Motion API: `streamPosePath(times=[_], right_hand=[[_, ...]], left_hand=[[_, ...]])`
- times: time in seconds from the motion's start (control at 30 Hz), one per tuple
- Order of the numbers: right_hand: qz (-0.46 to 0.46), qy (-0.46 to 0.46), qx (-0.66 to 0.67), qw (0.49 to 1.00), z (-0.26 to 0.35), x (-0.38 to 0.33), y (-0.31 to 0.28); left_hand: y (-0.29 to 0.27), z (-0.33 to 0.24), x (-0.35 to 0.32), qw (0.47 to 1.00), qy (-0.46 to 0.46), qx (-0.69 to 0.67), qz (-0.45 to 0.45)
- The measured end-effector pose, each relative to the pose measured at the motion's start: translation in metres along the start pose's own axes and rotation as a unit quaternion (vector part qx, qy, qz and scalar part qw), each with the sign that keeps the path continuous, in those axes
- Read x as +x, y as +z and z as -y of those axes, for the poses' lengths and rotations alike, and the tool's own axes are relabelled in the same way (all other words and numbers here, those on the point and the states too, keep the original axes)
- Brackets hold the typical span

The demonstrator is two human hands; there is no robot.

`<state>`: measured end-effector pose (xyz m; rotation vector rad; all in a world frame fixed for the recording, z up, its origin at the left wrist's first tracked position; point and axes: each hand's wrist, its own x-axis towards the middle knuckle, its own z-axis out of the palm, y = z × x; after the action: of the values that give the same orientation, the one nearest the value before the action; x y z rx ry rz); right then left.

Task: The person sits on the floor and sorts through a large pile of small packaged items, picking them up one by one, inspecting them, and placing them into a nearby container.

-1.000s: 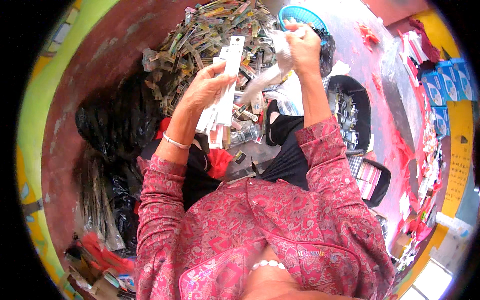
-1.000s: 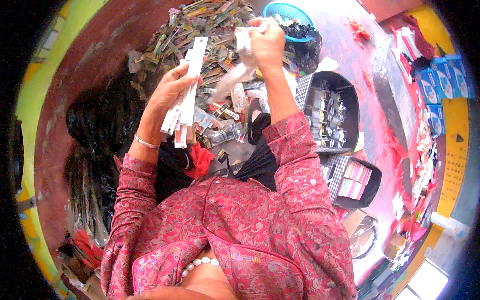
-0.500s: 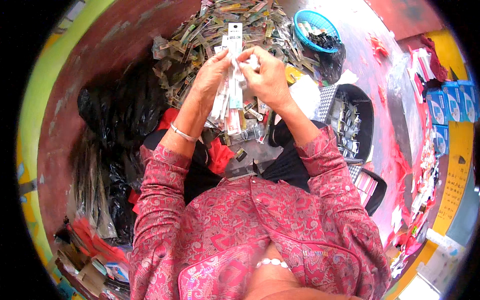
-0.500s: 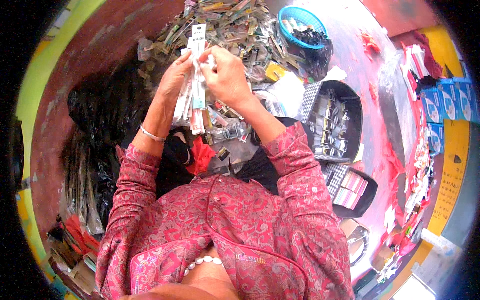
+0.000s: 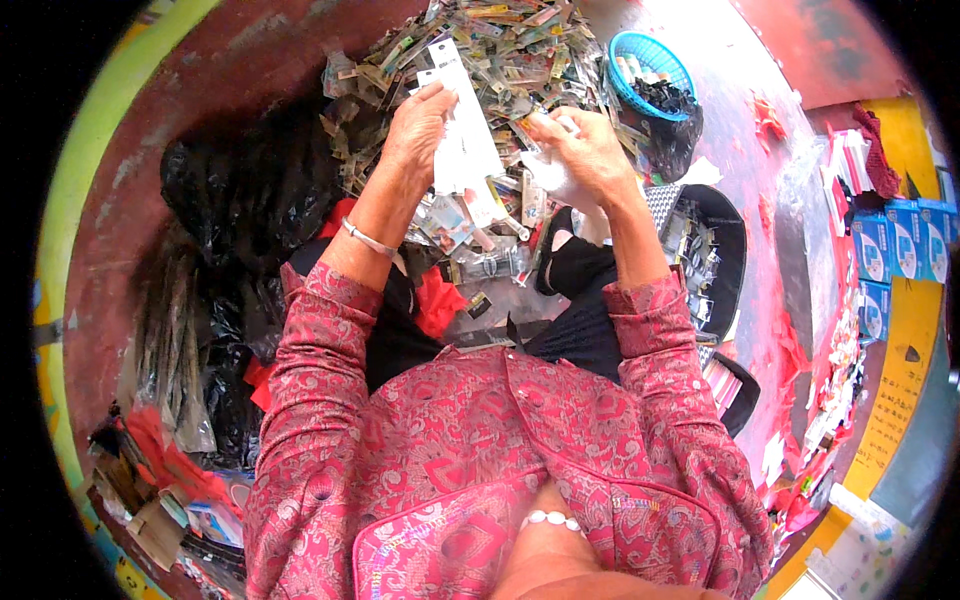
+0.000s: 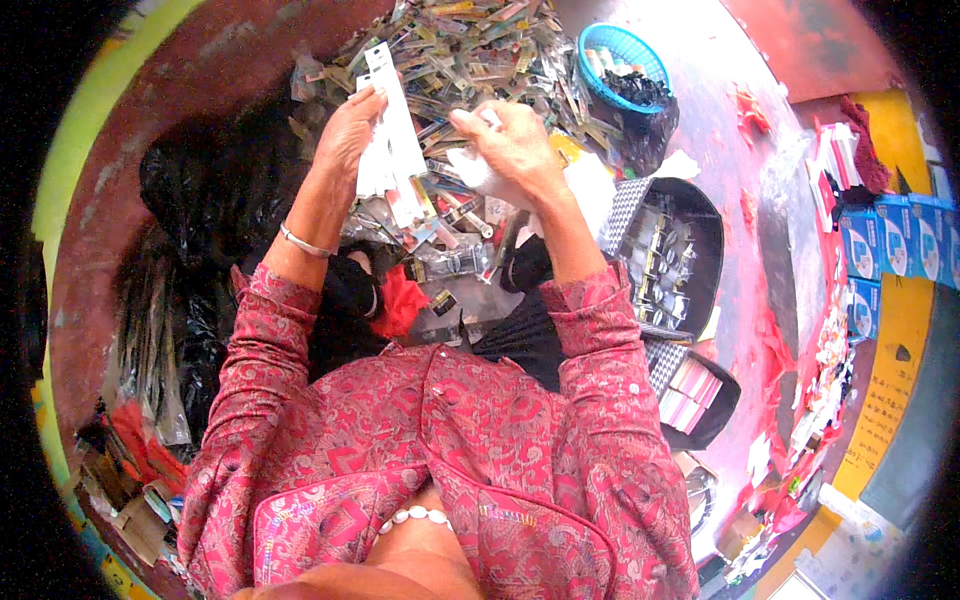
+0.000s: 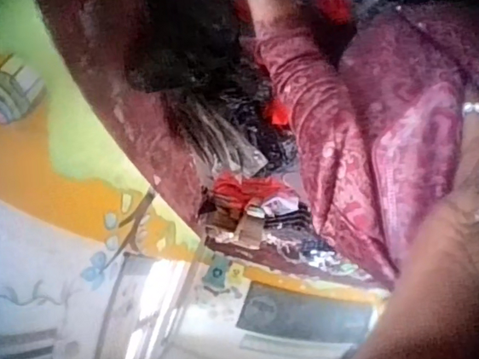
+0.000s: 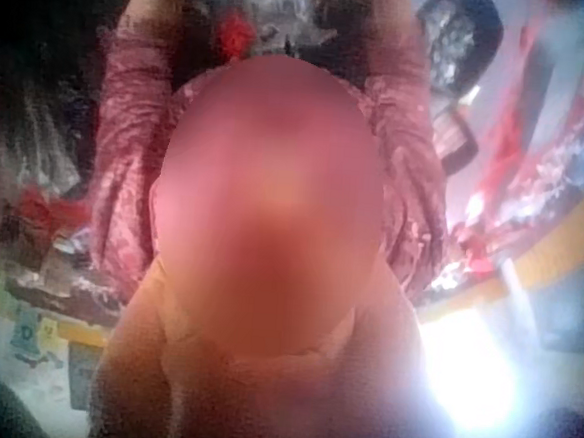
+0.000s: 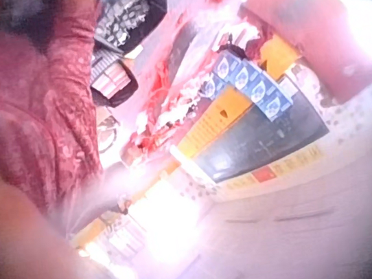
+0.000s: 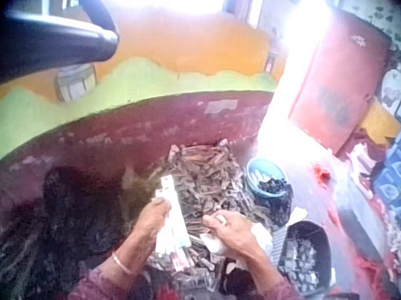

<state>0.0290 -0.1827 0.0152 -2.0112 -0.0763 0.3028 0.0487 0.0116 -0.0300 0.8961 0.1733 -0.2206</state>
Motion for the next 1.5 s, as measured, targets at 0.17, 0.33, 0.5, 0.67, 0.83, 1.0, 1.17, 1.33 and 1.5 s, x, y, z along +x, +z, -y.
streamPosePath(times=[0.17, 0.33, 0.5, 0.67, 0.83, 1.0, 1.17, 1.33, 1.5], right_hand=[[0.091, -0.034, -0.040, 0.994, 0.015, -0.006, 0.021], [0.128, 0.018, 0.260, 0.957, 0.009, -0.002, 0.014], [0.162, 0.050, 0.316, 0.933, 0.013, -0.006, 0.018], [0.166, 0.044, 0.237, 0.956, 0.020, -0.012, 0.011], [0.260, -0.007, 0.099, 0.960, 0.014, -0.009, -0.019], [0.018, -0.037, -0.008, 0.999, 0.002, 0.006, -0.049], [-0.188, -0.172, -0.014, 0.967, 0.030, -0.009, -0.034], [-0.288, -0.300, -0.222, 0.882, 0.039, -0.007, -0.014], [-0.367, -0.181, -0.080, 0.909, 0.035, -0.003, -0.047]], left_hand=[[0.014, 0.003, -0.005, 1.000, 0.014, 0.002, 0.010], [0.018, -0.009, -0.013, 0.997, -0.034, -0.028, 0.060], [0.031, -0.011, -0.014, 0.996, -0.015, -0.063, 0.059], [0.018, -0.031, -0.013, 0.991, -0.054, 0.012, 0.123], [0.011, -0.030, -0.011, 0.971, -0.095, 0.177, 0.130], [0.009, -0.019, -0.009, 0.978, -0.059, 0.198, 0.035], [0.022, -0.011, -0.014, 0.974, 0.002, 0.214, -0.073], [0.027, -0.016, -0.013, 0.965, 0.047, 0.223, -0.128], [0.019, -0.022, -0.009, 0.969, 0.052, 0.214, -0.113]])
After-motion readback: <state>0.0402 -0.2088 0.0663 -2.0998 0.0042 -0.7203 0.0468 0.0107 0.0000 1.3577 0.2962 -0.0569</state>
